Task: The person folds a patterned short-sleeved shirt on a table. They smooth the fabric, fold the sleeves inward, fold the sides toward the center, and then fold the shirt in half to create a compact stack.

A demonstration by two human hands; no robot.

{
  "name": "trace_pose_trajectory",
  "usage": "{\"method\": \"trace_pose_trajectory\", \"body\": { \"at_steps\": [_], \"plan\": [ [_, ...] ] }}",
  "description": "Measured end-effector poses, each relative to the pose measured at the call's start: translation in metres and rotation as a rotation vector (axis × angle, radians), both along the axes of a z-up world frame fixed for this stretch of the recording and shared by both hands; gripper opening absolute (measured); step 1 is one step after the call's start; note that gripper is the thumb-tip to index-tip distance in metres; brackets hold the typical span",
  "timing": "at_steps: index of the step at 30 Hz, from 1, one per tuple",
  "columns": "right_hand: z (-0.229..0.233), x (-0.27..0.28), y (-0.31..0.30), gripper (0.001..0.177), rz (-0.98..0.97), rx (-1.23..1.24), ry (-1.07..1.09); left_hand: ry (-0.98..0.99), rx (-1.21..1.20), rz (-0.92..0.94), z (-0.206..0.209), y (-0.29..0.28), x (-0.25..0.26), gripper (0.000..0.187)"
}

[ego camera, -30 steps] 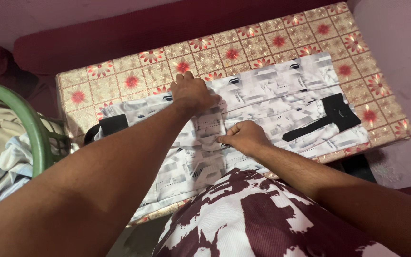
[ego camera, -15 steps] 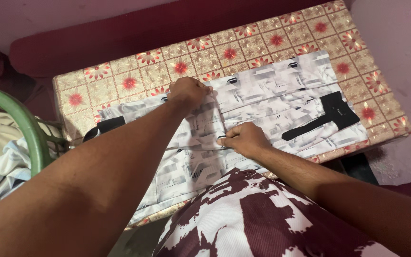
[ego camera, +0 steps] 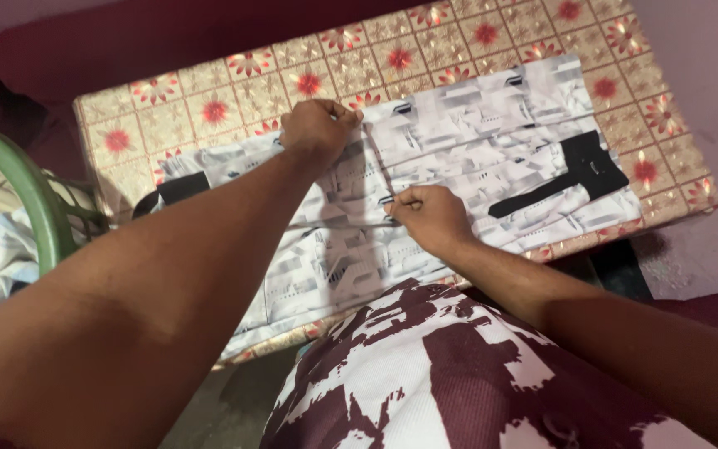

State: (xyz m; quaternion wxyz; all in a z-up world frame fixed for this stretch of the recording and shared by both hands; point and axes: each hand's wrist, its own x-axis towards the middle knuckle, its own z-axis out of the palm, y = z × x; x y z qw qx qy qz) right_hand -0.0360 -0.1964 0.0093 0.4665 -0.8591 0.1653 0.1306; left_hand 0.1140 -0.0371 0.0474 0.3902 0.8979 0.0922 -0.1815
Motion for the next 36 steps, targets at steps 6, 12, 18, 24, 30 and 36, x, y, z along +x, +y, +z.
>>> {"method": "trace_pose_trajectory", "body": {
  "at_steps": [6,12,18,24,30,36],
  "plan": [
    [0.019,0.003,-0.002,0.022,0.000,0.144,0.206,-0.058,-0.013,0.051,-0.010,-0.003,-0.002,0.022],
    [0.009,0.001,-0.019,0.021,0.033,0.249,0.262,-0.080,-0.007,0.108,-0.013,-0.005,-0.007,0.021],
    [0.008,-0.002,-0.027,0.026,0.033,0.314,0.302,-0.353,0.057,-0.034,-0.022,0.007,-0.031,0.045],
    [0.020,-0.002,-0.020,0.032,0.044,0.344,0.342,-0.667,0.191,-0.194,-0.038,0.021,-0.100,0.041],
    [0.020,-0.001,-0.015,0.022,0.035,0.377,0.333,-0.578,0.365,-0.293,-0.057,0.036,-0.134,0.068],
    [0.024,-0.001,-0.014,0.021,0.065,0.363,0.312,-0.425,0.367,-0.381,-0.065,0.048,-0.129,0.077]
  ]
}}
